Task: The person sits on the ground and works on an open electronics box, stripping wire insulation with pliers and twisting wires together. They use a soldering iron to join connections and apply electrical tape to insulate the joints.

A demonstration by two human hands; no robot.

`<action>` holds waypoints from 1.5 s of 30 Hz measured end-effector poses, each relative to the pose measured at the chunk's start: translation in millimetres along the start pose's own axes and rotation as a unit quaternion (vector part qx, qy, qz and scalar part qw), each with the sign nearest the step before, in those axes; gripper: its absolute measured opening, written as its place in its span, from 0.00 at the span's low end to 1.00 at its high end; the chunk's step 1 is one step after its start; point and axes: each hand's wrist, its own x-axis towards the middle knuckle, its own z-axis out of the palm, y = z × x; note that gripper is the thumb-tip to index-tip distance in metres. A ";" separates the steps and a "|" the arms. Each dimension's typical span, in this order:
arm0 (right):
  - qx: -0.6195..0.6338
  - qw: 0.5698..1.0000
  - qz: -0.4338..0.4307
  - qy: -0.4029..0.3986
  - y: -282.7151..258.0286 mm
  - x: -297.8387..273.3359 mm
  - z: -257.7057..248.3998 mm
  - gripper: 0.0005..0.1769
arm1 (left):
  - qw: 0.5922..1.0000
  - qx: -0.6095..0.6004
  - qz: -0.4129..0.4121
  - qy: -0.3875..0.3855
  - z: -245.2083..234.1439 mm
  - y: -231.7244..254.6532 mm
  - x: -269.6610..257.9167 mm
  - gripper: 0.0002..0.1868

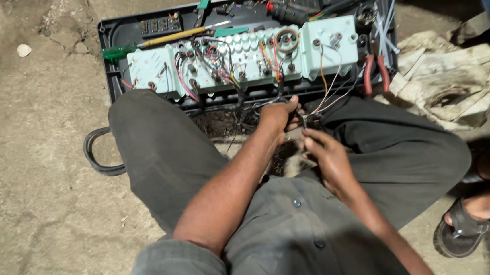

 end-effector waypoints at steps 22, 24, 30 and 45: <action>0.280 0.918 0.250 -0.132 4.4 78.8 -19.4 0.11 | 0.999 -0.005 0.012 -0.035 -1.2 15.7 -25.4 0.18; 0.322 0.901 0.250 -0.151 11.0 79.1 -17.5 0.10 | 0.999 -0.011 0.008 -0.047 -3.5 14.4 -23.4 0.18; 0.411 0.823 0.303 -0.249 20.3 75.5 -15.1 0.05 | 0.997 -0.025 -0.011 -0.075 -4.9 17.5 -26.2 0.18; 0.071 0.990 0.121 -0.010 -10.5 26.8 7.8 0.10 | 0.968 0.189 0.078 -0.144 -25.2 -6.7 -40.5 0.09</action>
